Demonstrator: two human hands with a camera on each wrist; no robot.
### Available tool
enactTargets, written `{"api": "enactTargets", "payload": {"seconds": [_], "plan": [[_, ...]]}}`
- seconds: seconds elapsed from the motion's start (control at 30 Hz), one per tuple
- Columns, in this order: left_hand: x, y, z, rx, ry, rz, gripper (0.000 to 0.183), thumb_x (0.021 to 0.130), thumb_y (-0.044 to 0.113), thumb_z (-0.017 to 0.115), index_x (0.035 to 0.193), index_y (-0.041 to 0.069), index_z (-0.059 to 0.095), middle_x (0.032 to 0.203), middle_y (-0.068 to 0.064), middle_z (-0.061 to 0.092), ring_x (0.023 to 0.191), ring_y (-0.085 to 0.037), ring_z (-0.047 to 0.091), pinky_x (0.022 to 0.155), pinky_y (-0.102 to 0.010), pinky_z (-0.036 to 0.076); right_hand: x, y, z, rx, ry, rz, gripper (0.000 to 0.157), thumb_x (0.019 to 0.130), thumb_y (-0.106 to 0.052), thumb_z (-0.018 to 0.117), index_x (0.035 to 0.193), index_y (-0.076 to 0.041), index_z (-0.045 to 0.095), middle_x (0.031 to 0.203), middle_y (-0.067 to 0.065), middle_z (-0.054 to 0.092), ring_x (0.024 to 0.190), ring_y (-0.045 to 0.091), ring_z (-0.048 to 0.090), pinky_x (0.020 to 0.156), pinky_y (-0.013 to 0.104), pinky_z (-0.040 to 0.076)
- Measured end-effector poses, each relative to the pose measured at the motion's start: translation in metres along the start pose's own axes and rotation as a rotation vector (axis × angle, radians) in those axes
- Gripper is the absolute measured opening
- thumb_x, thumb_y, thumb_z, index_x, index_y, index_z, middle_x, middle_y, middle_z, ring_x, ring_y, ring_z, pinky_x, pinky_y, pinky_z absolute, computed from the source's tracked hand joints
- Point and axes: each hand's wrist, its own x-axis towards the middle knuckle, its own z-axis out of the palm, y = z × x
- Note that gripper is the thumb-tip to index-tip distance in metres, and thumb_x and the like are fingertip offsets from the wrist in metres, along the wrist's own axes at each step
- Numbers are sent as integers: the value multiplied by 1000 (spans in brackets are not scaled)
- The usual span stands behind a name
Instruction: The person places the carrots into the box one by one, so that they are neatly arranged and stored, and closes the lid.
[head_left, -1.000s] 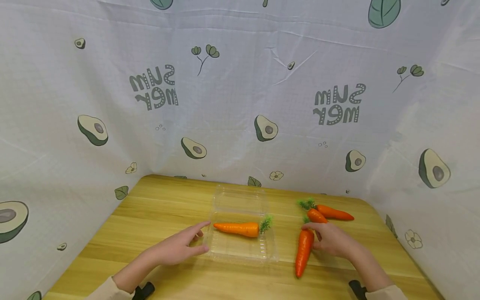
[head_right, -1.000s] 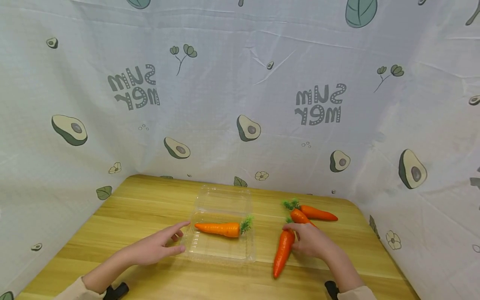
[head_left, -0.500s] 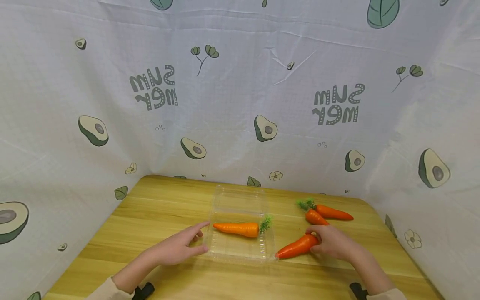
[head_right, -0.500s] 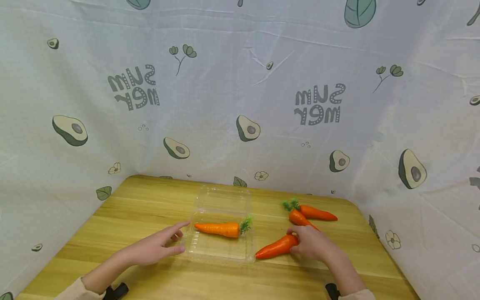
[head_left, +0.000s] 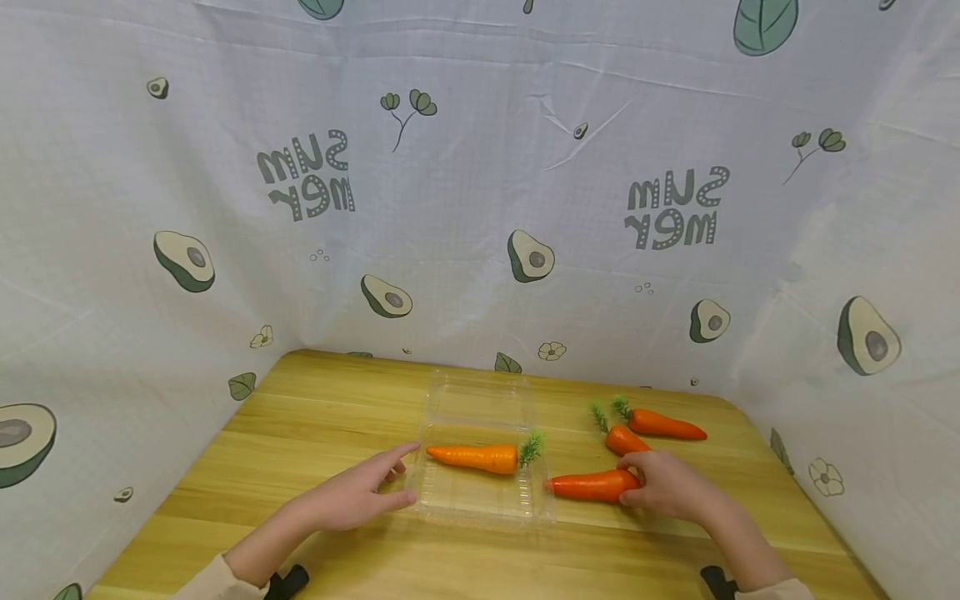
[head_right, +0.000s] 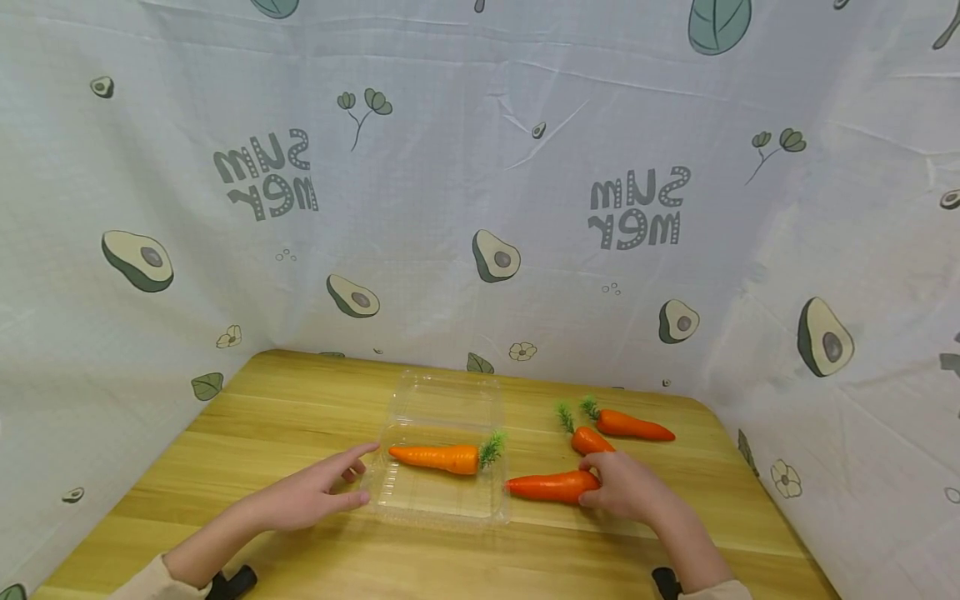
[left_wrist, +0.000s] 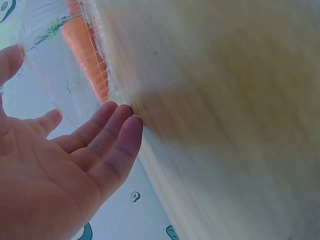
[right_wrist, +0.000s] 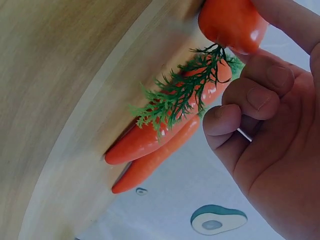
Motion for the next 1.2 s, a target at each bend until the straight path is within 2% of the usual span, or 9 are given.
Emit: {"api": "enactTargets", "payload": {"seconds": [0.37,0.63,1.2], "plan": [[-1,-1,-1,-1,-9,-10,74,101,49,58,161,19,25,145,-8,50,132,-28,49,104,-55,43,-2,-1,-2,-13,6,4,33,78,-29,86,101,-10,73,66,-2,51,60,13,44,55,26,33],[-1,-1,0,-7,-9,-8,73,101,48,58,161,20,25,145,-9,50,133,-29,49,104,-56,43,-3,3,-1,-23,0,9,32,79,-41,84,93,-14,72,63,-3,46,58,13,42,54,26,30],[-1,-4,1,-9,-14,-3,73,101,48,57,161,20,25,145,-9,50,133,-29,49,105,-56,43,-5,7,1,4,-11,6,33,82,-46,81,90,-16,71,61,-6,43,56,11,41,54,25,30]]}}
